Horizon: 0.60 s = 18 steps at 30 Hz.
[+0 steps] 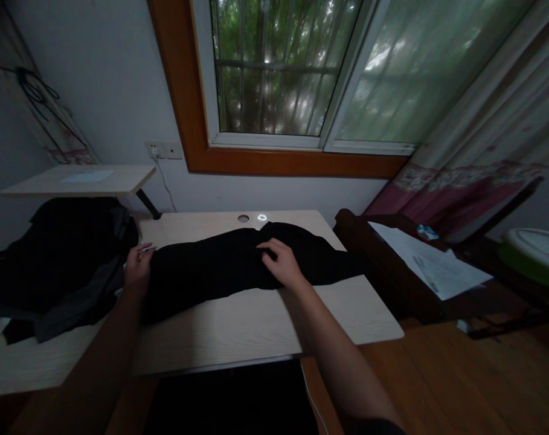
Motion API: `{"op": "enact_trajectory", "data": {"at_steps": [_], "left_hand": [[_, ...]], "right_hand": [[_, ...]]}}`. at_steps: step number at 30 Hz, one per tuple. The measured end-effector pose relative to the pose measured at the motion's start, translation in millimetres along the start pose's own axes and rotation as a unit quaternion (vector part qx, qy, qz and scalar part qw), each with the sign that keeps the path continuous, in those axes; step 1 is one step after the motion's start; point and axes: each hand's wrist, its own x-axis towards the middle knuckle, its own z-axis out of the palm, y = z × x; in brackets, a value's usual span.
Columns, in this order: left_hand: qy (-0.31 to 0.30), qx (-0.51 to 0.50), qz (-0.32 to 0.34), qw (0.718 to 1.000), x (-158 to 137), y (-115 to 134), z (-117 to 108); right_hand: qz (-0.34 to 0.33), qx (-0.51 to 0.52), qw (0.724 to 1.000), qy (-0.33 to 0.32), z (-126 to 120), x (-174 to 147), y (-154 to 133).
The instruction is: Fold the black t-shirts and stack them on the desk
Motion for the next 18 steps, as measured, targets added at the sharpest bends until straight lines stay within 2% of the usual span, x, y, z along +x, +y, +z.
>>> {"op": "enact_trajectory", "data": {"at_steps": [2, 4, 6, 9, 11, 14, 16, 18], "left_hand": [[-0.007, 0.0, -0.002, 1.0, 1, 3, 0], [-0.004, -0.01, -0.001, 1.0, 2, 4, 1], [-0.01, -0.03, -0.004, 0.999, 4, 0, 4], [-0.018, -0.046, 0.001, 0.999, 8, -9, 7], [-0.005, -0.044, 0.012, 0.999, 10, -14, 8], [0.029, -0.048, 0.013, 0.998, 14, -20, 7], [0.045, -0.067, 0.009, 0.997, 16, -23, 6], [0.053, -0.093, 0.01, 0.994, 19, -28, 7]], "right_hand": [[0.023, 0.085, 0.996, 0.016, -17, -12, 2], [0.048, 0.164, 0.985, -0.005, -38, -24, 5], [0.092, 0.234, 0.967, -0.045, -57, -33, 9], [0.148, 0.277, 0.943, -0.109, -75, -39, 12], [0.169, 0.276, 0.934, -0.15, -76, -38, 13], [0.202, 0.246, 0.929, -0.189, -65, -33, 13], [0.202, 0.198, 0.94, -0.193, -53, -28, 11], [0.156, 0.129, 0.962, -0.186, -41, -23, 7]]}}
